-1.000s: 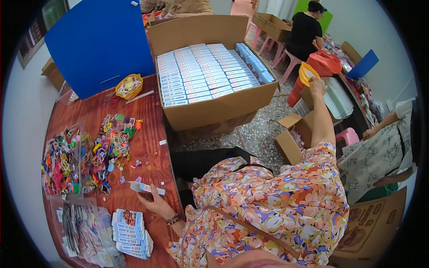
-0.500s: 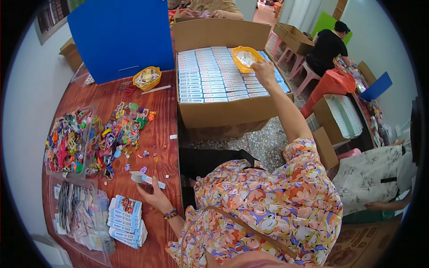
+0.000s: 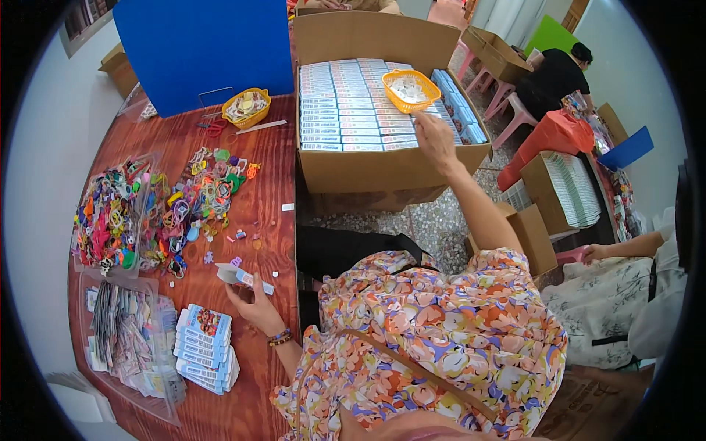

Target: Manually fill small plastic containers with colorful toy parts and seal them with adhesive labels.

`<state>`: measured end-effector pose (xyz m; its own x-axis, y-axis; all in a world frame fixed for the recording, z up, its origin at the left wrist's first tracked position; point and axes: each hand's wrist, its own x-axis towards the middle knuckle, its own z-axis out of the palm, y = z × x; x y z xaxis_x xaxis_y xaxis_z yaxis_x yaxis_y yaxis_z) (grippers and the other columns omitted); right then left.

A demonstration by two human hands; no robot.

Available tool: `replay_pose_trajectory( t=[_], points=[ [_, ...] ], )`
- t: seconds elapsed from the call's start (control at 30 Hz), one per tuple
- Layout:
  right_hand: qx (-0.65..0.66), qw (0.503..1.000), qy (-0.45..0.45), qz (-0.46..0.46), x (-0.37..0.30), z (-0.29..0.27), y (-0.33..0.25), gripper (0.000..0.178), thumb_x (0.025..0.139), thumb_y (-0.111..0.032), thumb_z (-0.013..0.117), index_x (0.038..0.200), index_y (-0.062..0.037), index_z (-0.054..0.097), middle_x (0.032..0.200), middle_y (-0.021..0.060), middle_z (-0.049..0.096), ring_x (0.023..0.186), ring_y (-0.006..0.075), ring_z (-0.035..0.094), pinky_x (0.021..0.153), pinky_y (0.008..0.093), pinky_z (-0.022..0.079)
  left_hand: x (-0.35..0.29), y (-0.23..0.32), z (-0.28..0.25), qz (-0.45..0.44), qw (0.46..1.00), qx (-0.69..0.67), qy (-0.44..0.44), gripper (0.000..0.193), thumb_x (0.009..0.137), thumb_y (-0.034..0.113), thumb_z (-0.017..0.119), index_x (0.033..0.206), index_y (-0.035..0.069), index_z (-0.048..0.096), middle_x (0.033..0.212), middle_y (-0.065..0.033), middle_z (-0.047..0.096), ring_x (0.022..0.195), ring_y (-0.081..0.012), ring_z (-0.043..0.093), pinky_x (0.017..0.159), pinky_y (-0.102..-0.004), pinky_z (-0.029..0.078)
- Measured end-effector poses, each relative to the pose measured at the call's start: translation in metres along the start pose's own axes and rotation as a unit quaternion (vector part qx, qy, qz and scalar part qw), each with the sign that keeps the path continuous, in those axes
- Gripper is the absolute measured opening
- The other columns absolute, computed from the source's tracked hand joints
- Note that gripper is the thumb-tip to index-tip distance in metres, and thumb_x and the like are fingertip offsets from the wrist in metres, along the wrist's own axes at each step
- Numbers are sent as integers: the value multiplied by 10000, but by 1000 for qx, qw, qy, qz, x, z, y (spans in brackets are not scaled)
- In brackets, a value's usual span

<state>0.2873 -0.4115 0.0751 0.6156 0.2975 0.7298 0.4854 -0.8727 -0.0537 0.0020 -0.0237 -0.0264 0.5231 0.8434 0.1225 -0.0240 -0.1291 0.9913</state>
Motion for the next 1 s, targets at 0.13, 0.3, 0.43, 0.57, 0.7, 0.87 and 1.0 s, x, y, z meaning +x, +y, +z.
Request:
replay_pose_trajectory(
  t=[0.13, 0.3, 0.43, 0.57, 0.7, 0.87, 1.0],
  points=[
    [-62, 979, -94, 169, 12, 19, 0, 575, 861, -127, 574, 1424, -88, 462, 800, 139, 690, 621, 294, 673, 635, 426, 545, 2, 2, -3, -11, 1000, -15, -6, 639, 896, 142, 745, 1423, -44, 435, 1250, -134, 589, 1065, -210, 594, 926, -361, 489],
    [165, 912, -193, 323, 37, 8, -3, 701, 822, -137, 549, 1482, 6, 361, 852, 179, 701, 624, 230, 691, 701, 397, 552, 2, 0, -7, -3, 1000, -22, 2, 648, 892, 145, 747, 1426, -43, 431, 1236, -143, 595, 1058, -212, 602, 912, -353, 498],
    [197, 910, -189, 311, 40, 13, -5, 649, 854, -131, 563, 1463, 9, 389, 804, 132, 692, 576, 207, 667, 658, 361, 541, 0, -2, -9, 10, 1000, -3, 4, 654, 884, 141, 753, 1427, -38, 434, 1225, -134, 599, 1041, -210, 612, 890, -349, 509],
    [294, 919, -175, 196, 42, 28, -35, 482, 914, -92, 551, 1389, -25, 498, 740, 88, 660, 566, 152, 611, 575, 320, 525, 2, -18, -12, 40, 999, -21, 8, 742, 800, 70, 811, 1437, -11, 440, 1240, -122, 600, 1009, -208, 608, 881, -348, 520],
    [358, 878, -295, 115, 39, 15, -122, 298, 932, -71, 568, 1212, -14, 649, 831, 63, 665, 658, 110, 602, 603, 262, 520, -7, 2, 4, 82, 992, 88, -41, 751, 752, 174, 860, 1384, 7, 489, 1134, -120, 604, 953, -226, 627, 795, -343, 527],
    [454, 794, -387, -117, 20, 38, -247, 193, 948, -95, 629, 1104, 7, 679, 939, 104, 705, 829, 166, 671, 738, 298, 536, -7, 2, -3, 218, 953, 206, -36, 798, 724, 187, 864, 1384, -8, 460, 1188, -198, 570, 1097, -362, 577, 912, -427, 496],
    [514, 755, -376, -156, 7, 37, -295, 201, 932, -146, 647, 1070, -6, 691, 993, 155, 705, 913, 296, 690, 792, 366, 536, -4, 4, 1, 206, 956, 204, -40, 791, 729, 185, 857, 1385, -8, 457, 1206, -204, 569, 1117, -372, 570, 925, -437, 490]
  ],
)
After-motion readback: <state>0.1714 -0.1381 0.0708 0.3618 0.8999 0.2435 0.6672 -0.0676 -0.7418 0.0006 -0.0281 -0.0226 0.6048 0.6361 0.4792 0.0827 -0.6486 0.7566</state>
